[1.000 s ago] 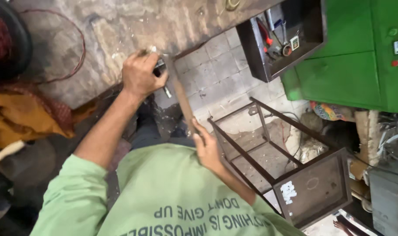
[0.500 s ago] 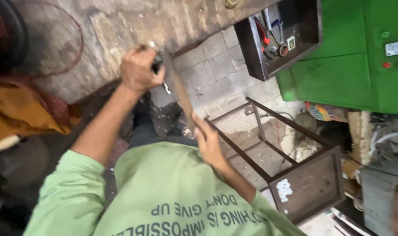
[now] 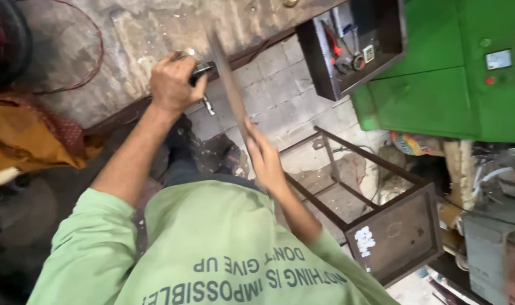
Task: The person uses a knife to scrape and sharpen the edges of a circular metal part with multiple holes, then uses a file to smooth the edges of a long metal strip. The person places the metal parts on the workbench and wipes the surface with a cloth.
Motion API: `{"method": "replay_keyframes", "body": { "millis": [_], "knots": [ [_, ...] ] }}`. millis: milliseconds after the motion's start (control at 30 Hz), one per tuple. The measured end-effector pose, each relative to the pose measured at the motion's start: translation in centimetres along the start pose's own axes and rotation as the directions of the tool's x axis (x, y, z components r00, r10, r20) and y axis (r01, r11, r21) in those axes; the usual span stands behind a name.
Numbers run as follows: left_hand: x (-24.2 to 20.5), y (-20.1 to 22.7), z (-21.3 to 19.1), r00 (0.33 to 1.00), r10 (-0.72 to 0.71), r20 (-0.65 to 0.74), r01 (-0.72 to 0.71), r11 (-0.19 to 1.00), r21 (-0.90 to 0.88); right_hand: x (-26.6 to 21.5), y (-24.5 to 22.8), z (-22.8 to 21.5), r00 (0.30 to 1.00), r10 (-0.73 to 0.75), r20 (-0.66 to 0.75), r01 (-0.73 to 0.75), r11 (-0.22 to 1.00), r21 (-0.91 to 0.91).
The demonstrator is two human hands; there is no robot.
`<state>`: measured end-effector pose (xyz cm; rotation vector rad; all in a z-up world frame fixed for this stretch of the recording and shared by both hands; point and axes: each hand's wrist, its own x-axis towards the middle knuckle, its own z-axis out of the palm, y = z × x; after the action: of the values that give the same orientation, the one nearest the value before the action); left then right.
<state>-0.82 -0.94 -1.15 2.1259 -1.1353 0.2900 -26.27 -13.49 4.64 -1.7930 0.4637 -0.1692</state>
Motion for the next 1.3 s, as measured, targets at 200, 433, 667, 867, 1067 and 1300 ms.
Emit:
{"method": "replay_keyframes", "body": {
  "millis": [200,433,667,867,1067,1300],
  "knots": [
    [1.5,0.6,-1.0,0.996,0.014,-0.087,-0.016,1.000,-0.022,10.3,0.4,3.5,0.989,-0.037,-0.142,0.040,0.999,0.015],
    [2.3,1.4,-2.9,0.993,-0.117,-0.012,0.115,0.990,-0.085,11.0,5.6,1.1,0.995,-0.079,-0.057,0.084,0.993,0.087],
    [2.5,-1.4,-0.7,0.994,0.087,0.069,-0.088,0.996,0.014,1.4,-2.0,1.9,0.995,-0.018,-0.100,0.015,1.000,-0.027],
    [2.8,0.7,-3.1,0.995,-0.077,-0.070,0.075,0.997,-0.034,18.3,5.5,4.6,0.969,-0.225,-0.099,0.228,0.973,0.028],
    [0.8,0.7,-1.4,0.990,0.045,0.131,-0.050,0.998,0.037,1.3,0.2,-0.2,0.999,0.001,-0.035,0.002,0.998,0.065],
    [0.7,0.8,-1.3,0.998,-0.056,0.023,0.056,0.998,-0.004,11.2,0.2,4.7,0.977,-0.086,-0.195,0.095,0.995,0.040]
  ]
}}
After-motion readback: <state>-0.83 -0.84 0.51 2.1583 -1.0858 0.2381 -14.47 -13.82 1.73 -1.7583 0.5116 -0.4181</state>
